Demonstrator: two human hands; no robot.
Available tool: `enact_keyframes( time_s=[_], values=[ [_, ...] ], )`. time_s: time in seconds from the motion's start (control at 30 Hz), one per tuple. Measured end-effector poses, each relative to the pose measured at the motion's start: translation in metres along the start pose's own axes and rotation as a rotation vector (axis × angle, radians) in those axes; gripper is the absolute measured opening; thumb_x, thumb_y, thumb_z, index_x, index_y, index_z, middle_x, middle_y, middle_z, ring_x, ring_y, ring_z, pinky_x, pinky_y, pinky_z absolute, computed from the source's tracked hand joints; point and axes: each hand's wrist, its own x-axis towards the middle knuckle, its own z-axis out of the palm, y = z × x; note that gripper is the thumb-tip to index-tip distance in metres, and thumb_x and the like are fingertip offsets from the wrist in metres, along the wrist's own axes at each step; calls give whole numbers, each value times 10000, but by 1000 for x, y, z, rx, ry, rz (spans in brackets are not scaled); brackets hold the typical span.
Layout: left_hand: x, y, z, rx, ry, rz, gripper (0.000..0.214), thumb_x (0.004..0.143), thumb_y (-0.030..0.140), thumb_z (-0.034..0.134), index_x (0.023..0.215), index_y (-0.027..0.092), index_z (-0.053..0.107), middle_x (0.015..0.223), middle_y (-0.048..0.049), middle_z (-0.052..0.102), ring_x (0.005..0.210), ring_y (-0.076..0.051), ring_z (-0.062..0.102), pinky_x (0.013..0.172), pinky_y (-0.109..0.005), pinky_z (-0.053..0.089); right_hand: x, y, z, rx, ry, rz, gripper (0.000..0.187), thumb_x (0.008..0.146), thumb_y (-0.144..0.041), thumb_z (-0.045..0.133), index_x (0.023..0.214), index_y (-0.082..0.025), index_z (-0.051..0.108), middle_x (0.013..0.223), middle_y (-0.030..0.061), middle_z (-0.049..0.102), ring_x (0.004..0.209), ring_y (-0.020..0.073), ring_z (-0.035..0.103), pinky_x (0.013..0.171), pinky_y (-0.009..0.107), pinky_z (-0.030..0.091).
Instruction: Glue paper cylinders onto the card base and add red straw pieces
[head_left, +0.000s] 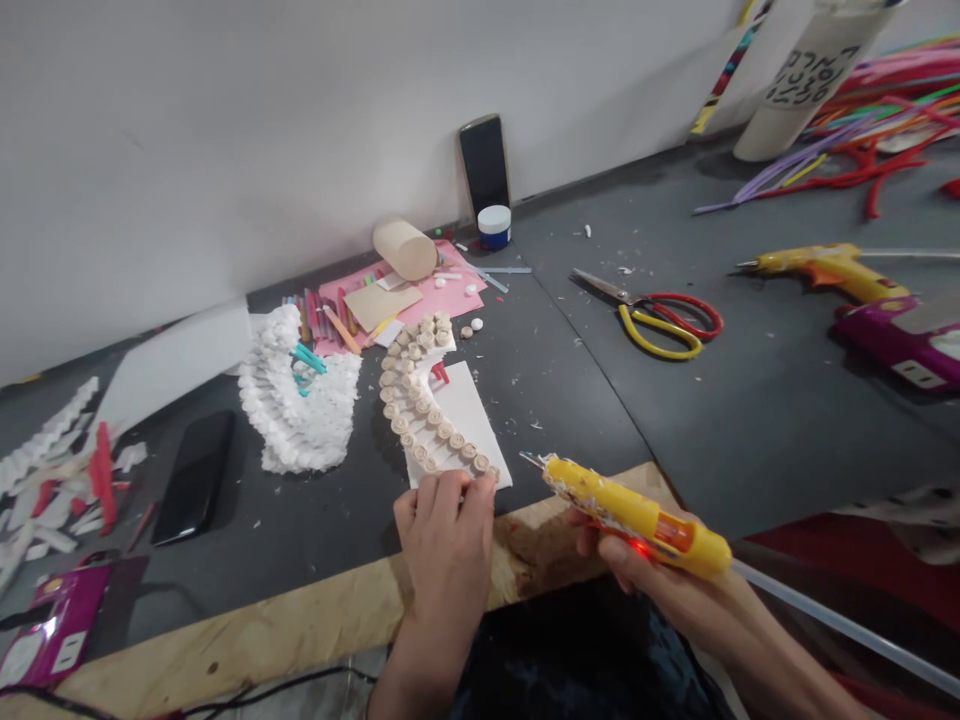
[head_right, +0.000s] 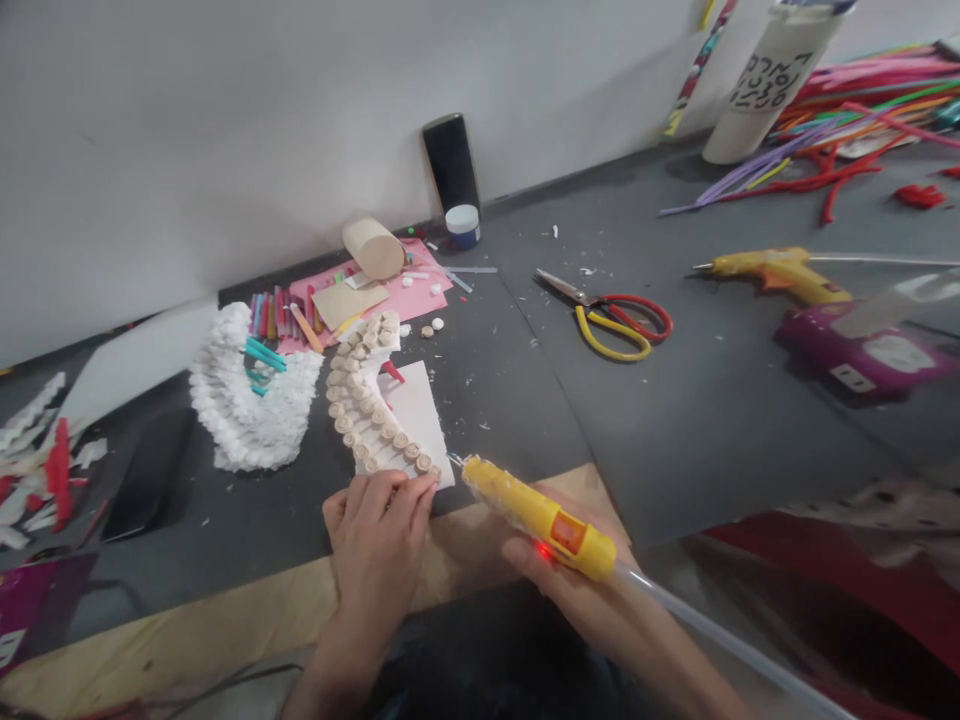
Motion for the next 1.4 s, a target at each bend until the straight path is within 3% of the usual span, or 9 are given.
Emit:
enact_keyframes(
  time_s=[0.2,0.47,0.63,0.93,1.1,1.27,1.4],
  values=[
    [3,3,1,5,-14,-6,90,904,163,648,867,232,693,757,6,658,764,-182,559,741,-361,302,-2,1,5,-41,57,5,262,809,-452,690,910,-224,770,751,62,711,606,171,620,448,242,476],
    [-3,-1,-8,9,-12,-1,104,927,176,620,953,225,708,801,-5,668,750,-165,554,752,-358,309,2,-2,3,-99,49,-29,233,792,-436,697,801,-208,745,672,38,691,497,135,545,441,251,463],
    [-5,-2,-8,5,-22,6,178,912,148,634,1016,259,725,794,-4,667,749,-169,557,749,-363,311,2,2,3,-137,6,-27,241,817,-422,684,873,-198,755,682,35,689,486,131,524,459,263,475],
    [-10,-4,-4,-14,-31,20,210,912,154,633,1056,281,719,828,-6,673,776,-171,570,761,-369,309,3,-2,3,-163,-6,-29,287,841,-461,646,817,-190,736,704,53,703,487,135,525,445,271,462],
    [-10,-3,-3,-12,-44,15,233,898,121,634,1035,284,729,825,-12,678,775,-176,575,765,-371,314,5,-5,3,-136,6,-69,257,843,-436,655,864,-199,753,665,42,685,586,176,622,505,273,514],
    [-10,-6,-7,-80,7,33,223,915,133,615,1045,273,731,765,5,671,712,-142,577,755,-362,315,9,0,-3,-118,80,-41,293,822,-445,701,974,-204,770,865,87,755,793,244,714,674,317,584],
    [-12,-28,-17,-137,45,9,142,940,210,598,971,239,734,777,-4,708,727,-144,623,780,-360,342,21,-7,-16,-143,142,-51,306,772,-438,753,972,-208,771,978,86,763,787,235,710,689,302,567]
  ],
)
